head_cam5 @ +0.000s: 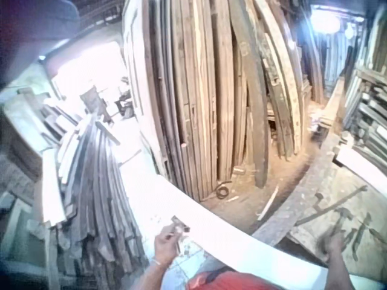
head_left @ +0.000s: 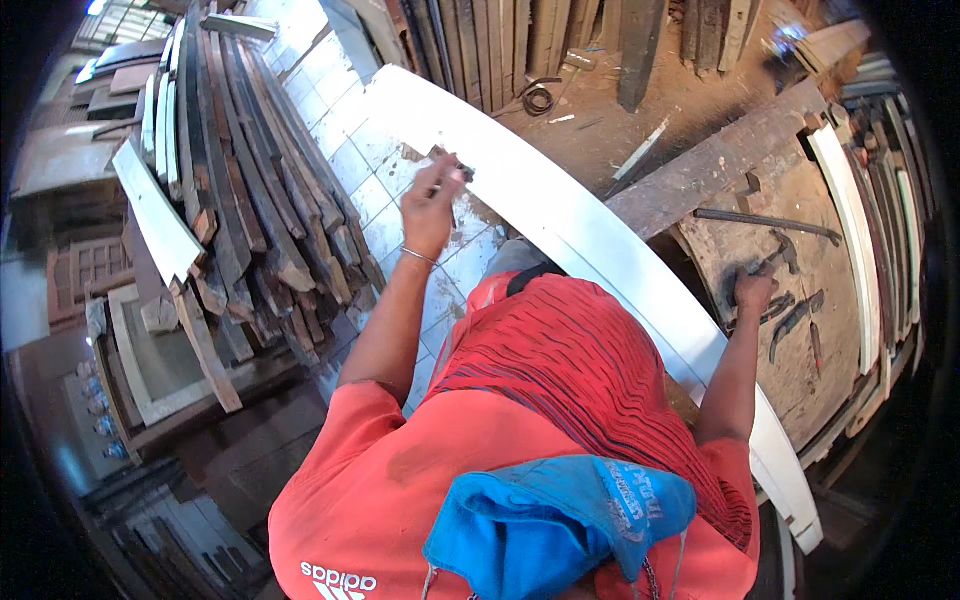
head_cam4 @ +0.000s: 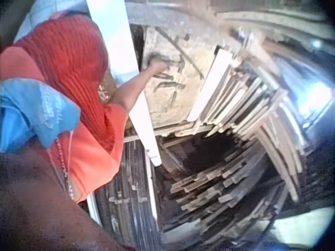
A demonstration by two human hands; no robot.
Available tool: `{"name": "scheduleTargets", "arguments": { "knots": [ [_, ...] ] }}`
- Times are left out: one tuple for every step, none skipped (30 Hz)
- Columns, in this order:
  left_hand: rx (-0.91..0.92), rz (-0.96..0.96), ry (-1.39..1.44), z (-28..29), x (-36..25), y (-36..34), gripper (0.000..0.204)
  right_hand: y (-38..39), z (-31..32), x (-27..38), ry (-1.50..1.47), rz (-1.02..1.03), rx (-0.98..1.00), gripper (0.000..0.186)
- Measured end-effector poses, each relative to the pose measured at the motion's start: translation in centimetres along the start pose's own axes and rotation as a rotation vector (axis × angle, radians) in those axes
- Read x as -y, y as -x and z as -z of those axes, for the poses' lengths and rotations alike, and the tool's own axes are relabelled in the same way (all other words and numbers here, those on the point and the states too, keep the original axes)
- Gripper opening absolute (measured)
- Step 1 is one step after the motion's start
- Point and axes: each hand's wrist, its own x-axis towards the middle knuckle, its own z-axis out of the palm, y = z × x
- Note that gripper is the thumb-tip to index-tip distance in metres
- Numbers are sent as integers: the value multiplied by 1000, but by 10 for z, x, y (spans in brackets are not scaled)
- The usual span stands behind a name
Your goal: The person works on a wooden piece by hammering nails into a metal hinge and then using pincers to pull out or adjust components.
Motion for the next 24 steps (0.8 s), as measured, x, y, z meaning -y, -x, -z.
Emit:
{"name": "scheduleTargets", "arguments": {
  "knots": [
    [-64,9,-121,17,-2,-1,33,-5,-4,-3,31,-31,-28,68],
    [-114,97,-5,33,6,0,33,-12,-7,-3,59,-56,-55,67],
    [-163,181,112,45,12,3,33,-18,-9,-3,57,-85,17,65],
    [-205,175,134,54,10,7,32,-23,-12,-3,56,-114,90,62],
    [-243,168,156,63,5,11,31,-32,-15,-6,56,-145,164,60],
    [-249,159,192,67,3,8,30,-52,-30,-35,126,-97,225,54],
    [-238,167,268,67,8,1,31,-70,-39,-71,185,-51,230,51],
    [-216,180,354,64,18,-11,31,-83,-39,-108,252,-15,228,49],
    [-224,187,420,63,26,-16,32,-84,-38,-112,124,-40,232,43],
    [-199,188,463,63,33,-22,25,-81,-33,-117,-3,-70,230,38],
    [-200,182,479,65,38,-24,25,-66,-26,-102,-323,-175,232,30],
    [-202,179,497,69,44,-26,24,-47,-13,-83,-640,-280,228,22],
    [-205,174,519,72,50,-29,23,-22,7,-55,-957,-384,218,17],
    [-195,170,517,75,56,-32,23,18,35,-12,-1077,-414,225,17],
    [-164,168,521,73,58,-40,22,55,50,8,-1098,-372,199,18],
    [-128,164,526,68,60,-51,22,86,61,23,-1120,-332,171,20],
    [-94,160,526,65,61,-60,22,115,68,39,-1141,-293,145,22],
    [-60,155,508,63,65,-69,22,143,74,61,-1183,-281,150,23],
    [-22,165,484,62,65,-78,22,168,76,83,-1225,-270,156,25],
    [18,180,458,61,65,-85,22,189,76,101,-1235,-278,172,27],
    [52,199,432,62,68,-89,22,210,79,126,-1233,-240,212,29],
    [86,185,413,63,73,-94,21,229,82,151,-1251,-226,246,28],
    [138,175,412,64,75,-99,21,247,83,170,-1232,-227,306,25],
    [190,169,410,64,75,-103,20,264,86,189,-1227,-198,342,24]
  ]
}}
